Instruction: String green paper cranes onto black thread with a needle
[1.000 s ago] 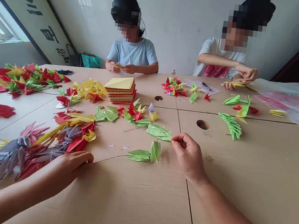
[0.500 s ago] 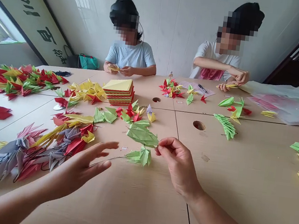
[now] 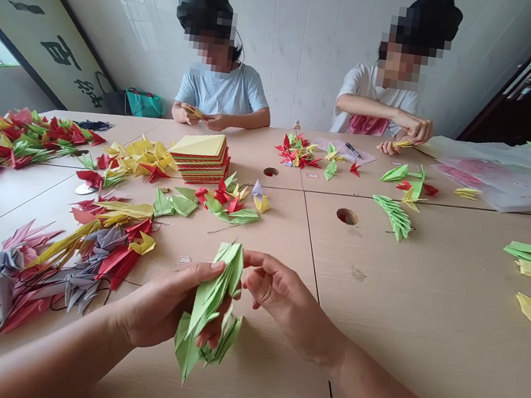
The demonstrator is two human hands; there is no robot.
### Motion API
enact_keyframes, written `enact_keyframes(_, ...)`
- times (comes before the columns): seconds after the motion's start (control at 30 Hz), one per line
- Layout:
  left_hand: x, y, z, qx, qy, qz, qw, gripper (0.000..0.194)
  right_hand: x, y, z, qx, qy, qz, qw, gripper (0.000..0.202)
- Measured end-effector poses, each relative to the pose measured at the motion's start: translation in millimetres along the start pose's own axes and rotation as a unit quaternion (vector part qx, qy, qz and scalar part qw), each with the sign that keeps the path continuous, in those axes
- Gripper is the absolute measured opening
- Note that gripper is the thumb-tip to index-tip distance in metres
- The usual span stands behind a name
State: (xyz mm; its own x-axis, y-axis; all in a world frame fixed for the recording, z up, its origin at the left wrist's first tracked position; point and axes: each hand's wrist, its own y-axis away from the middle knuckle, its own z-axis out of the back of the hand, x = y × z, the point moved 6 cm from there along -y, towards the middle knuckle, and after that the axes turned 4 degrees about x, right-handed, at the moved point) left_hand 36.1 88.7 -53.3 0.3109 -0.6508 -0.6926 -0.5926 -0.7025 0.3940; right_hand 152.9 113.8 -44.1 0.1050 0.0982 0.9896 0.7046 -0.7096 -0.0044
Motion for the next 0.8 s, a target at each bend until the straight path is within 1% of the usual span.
enact_keyframes(0.07, 6, 0, -4.4, 0.040, 0.006, 0.032, 0.999, 0.044, 3, -1, -11, 0.074, -0.030, 0.000, 0.997, 0.032)
enact_keyframes(0.1, 8, 0, -6.3, 0.055, 0.012, 0.042, 0.998, 0.046, 4, -1, -14, 0.097, -0.047, 0.000, 0.994, 0.033)
enact_keyframes(0.13, 11, 0, -7.8, 0.066, 0.016, 0.053, 0.996, 0.047, 5, 0, -16, 0.109, -0.065, -0.001, 0.992, 0.034)
enact_keyframes(0.2, 16, 1, -9.0, 0.075, 0.019, 0.071, 0.995, 0.049, 5, 0, -17, 0.114, -0.094, -0.011, 0.989, 0.032)
enact_keyframes(0.27, 19, 1, -8.3, 0.072, 0.019, 0.074, 0.994, 0.049, 3, 0, -16, 0.098, -0.115, -0.025, 0.988, 0.029)
enact_keyframes(0.37, 19, 1, -7.5, 0.069, 0.029, 0.058, 0.996, 0.049, 2, -1, -11, 0.051, -0.144, -0.029, 0.988, 0.024)
enact_keyframes(0.53, 15, 0, -2.9, 0.051, 0.050, 0.013, 0.997, 0.039, 1, -2, -2, -0.016, -0.161, -0.030, 0.986, 0.029)
enact_keyframes(0.63, 14, 1, 0.8, 0.043, 0.052, 0.008, 0.998, 0.034, -1, -2, 4, -0.052, -0.165, -0.030, 0.984, 0.023)
enact_keyframes(0.73, 13, 1, 3.2, 0.038, 0.054, 0.006, 0.998, 0.028, -1, -3, 7, -0.069, -0.169, -0.019, 0.983, 0.016)
enact_keyframes(0.8, 11, 1, 3.4, 0.041, 0.058, 0.003, 0.997, 0.024, 0, -4, 8, -0.069, -0.160, -0.003, 0.985, 0.015)
